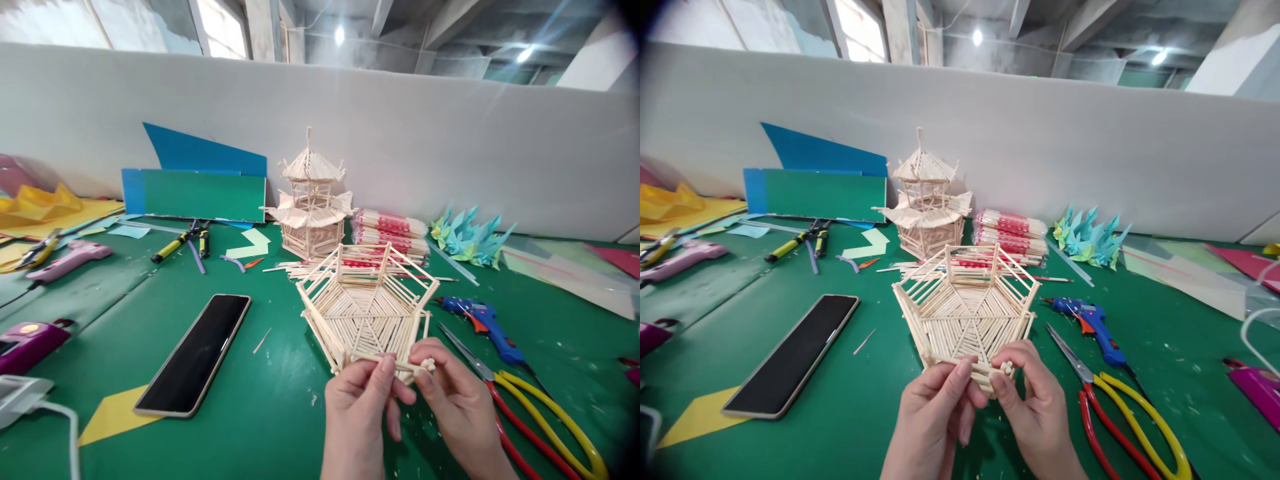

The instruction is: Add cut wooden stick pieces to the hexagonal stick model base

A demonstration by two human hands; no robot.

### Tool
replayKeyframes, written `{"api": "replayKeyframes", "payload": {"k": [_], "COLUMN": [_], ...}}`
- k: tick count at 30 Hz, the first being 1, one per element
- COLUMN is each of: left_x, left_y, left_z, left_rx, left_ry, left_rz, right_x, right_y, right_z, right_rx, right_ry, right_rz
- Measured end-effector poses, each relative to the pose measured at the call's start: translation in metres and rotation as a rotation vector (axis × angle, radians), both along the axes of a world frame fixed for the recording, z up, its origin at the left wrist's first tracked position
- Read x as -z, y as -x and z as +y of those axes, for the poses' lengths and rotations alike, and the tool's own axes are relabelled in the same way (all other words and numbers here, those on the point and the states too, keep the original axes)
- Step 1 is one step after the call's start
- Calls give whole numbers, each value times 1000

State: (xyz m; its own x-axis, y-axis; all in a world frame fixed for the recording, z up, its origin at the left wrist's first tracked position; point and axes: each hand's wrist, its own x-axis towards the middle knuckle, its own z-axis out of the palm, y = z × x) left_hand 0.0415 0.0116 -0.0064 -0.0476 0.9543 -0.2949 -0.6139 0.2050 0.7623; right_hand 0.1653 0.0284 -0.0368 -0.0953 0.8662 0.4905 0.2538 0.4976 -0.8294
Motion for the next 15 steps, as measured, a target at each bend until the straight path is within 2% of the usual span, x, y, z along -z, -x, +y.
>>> {"api": "replayKeyframes", "payload": {"k": [5,15], "left_x": [-3,1], "left_y": [1,2], "left_z": [-1,0], "left_rx": [-10,2], "left_ry": [15,20], "left_rz": [30,36], "right_x": [-2,-2], "right_y": [1,1], "right_z": [-1,3], "right_rx": [-4,-7], "right_ry": [35,51], "right_rz": [31,79]}}
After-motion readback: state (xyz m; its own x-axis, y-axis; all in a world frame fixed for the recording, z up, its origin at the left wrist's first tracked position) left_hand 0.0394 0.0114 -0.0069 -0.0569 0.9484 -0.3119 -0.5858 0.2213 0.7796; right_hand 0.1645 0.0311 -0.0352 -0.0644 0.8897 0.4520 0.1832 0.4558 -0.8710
